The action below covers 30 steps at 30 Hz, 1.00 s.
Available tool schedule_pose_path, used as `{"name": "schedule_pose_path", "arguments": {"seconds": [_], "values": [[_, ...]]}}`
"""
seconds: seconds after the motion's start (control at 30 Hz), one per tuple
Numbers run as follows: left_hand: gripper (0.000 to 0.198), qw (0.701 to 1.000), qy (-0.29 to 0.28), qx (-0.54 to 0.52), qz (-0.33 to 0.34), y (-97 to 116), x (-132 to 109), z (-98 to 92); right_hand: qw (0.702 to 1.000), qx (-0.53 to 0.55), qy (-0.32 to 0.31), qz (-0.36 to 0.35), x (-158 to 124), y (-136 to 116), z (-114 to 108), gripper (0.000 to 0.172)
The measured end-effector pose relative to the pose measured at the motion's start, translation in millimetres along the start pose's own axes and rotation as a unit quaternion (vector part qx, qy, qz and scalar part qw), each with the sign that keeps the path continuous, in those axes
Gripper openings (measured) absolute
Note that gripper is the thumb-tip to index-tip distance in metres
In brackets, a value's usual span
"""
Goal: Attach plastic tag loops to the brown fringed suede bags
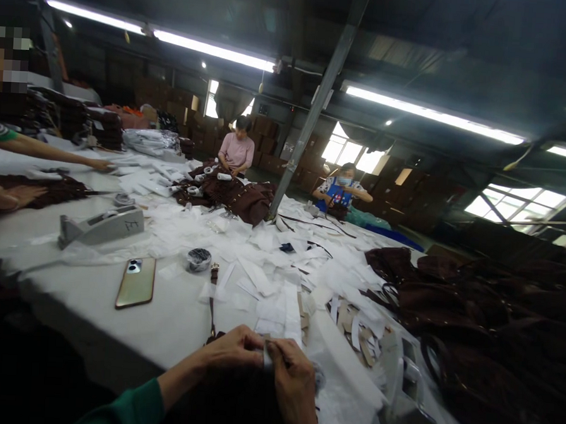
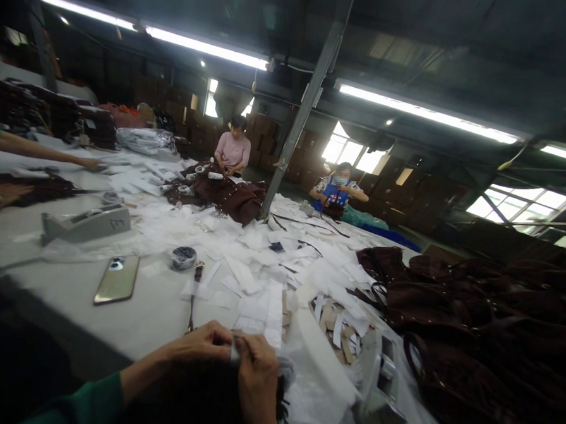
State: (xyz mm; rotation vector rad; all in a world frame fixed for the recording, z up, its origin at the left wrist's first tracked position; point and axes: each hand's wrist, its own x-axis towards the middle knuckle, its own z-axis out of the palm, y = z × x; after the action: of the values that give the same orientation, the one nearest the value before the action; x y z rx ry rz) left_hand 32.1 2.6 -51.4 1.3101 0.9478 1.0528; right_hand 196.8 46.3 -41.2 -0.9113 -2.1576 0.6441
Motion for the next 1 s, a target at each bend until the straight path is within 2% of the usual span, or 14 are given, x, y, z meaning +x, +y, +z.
{"name": "schedule_pose_path", "arguments": {"seconds": [0.07, 0.23, 0.3, 0.4, 0.5, 0.63, 0.8, 1.0], "values": [[0.033, 0.999, 0.016, -0.028, -0.022, -5.8, 1.4, 3.0, 1.0, 0.01, 0.005, 0.01, 3.2, -2.0, 0.2, 0.027], [0.04, 0.986, 0.143, -0.069, -0.046, -21.8, 11.7, 9.7, 0.997, -0.033, 0.073, 0.006, 5.8, 13.2, 8.2, 0.027], [0.037, 0.98, 0.161, -0.103, -0.054, -23.4, 14.2, 9.8, 0.99, -0.079, 0.097, -0.07, 2.9, 23.6, 10.3, 0.03], [0.034, 0.976, 0.164, -0.134, -0.05, -22.5, 14.4, 7.7, 0.96, -0.158, 0.063, -0.224, -1.7, 36.4, 8.5, 0.027], [0.033, 0.975, 0.156, -0.15, -0.049, -22.6, 13.1, 6.4, 0.937, -0.198, 0.023, -0.287, -2.6, 43.0, 4.3, 0.03], [0.033, 0.974, 0.145, -0.165, -0.058, -27.0, 13.9, 8.0, 0.934, -0.194, 0.004, -0.3, 0.5, 43.3, 1.0, 0.027], [0.036, 0.969, 0.198, -0.122, -0.079, -28.8, 20.2, 11.8, 0.944, -0.163, -0.028, -0.285, 3.4, 32.9, -1.2, 0.023], [0.034, 0.971, 0.212, -0.066, -0.089, -26.0, 27.2, 14.2, 0.956, -0.126, -0.05, -0.261, 5.6, 31.0, -6.0, 0.021]]}}
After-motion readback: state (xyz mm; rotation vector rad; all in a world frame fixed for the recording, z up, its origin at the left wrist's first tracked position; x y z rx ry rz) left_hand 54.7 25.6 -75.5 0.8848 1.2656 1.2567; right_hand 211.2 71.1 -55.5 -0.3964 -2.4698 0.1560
